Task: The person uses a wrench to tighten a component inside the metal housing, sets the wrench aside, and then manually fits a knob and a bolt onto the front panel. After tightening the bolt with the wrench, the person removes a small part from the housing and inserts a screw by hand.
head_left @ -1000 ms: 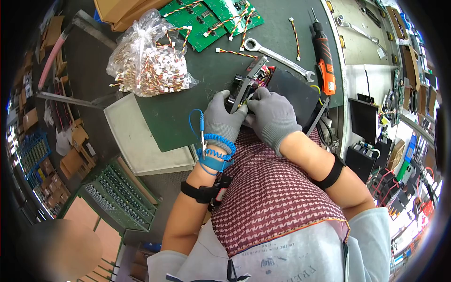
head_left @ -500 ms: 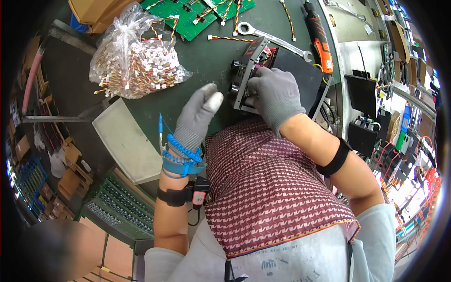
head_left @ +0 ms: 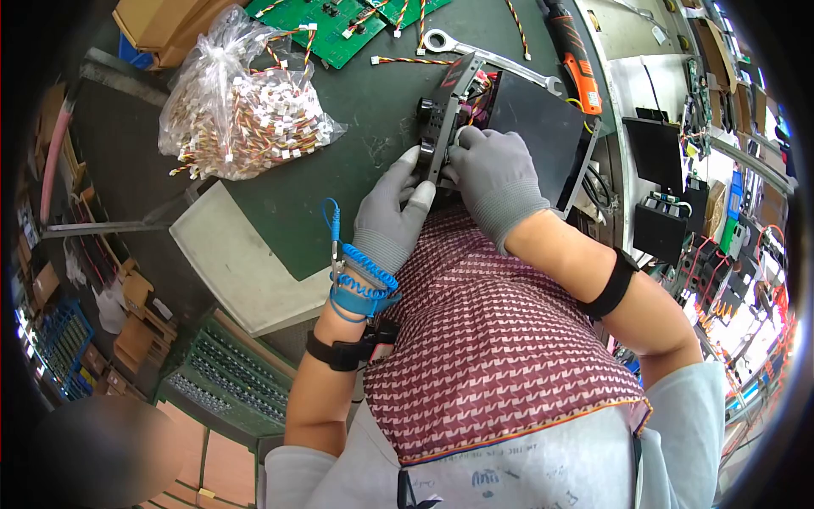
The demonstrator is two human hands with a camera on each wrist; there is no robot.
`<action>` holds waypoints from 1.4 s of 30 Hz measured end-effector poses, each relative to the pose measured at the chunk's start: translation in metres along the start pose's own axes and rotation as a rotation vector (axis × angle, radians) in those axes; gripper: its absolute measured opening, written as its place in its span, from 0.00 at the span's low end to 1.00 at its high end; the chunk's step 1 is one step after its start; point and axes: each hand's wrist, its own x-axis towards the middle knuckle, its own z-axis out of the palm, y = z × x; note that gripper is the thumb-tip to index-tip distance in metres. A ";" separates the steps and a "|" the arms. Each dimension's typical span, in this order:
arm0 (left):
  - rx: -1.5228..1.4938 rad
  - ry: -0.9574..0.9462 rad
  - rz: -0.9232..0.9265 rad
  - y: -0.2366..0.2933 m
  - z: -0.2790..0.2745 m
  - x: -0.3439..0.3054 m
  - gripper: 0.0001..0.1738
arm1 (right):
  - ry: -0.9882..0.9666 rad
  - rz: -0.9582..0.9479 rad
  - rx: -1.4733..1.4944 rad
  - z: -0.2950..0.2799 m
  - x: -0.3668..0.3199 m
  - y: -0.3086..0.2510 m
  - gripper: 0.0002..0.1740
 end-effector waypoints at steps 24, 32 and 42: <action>-0.190 -0.034 0.031 -0.005 -0.024 0.015 0.27 | 0.021 0.153 0.191 0.002 -0.005 0.001 0.04; -0.046 -0.096 0.010 0.037 -0.048 0.045 0.25 | -0.025 0.182 0.313 -0.002 -0.002 0.004 0.03; 0.077 -0.113 0.011 0.011 -0.021 0.013 0.24 | -0.030 0.373 0.373 -0.013 0.005 -0.008 0.09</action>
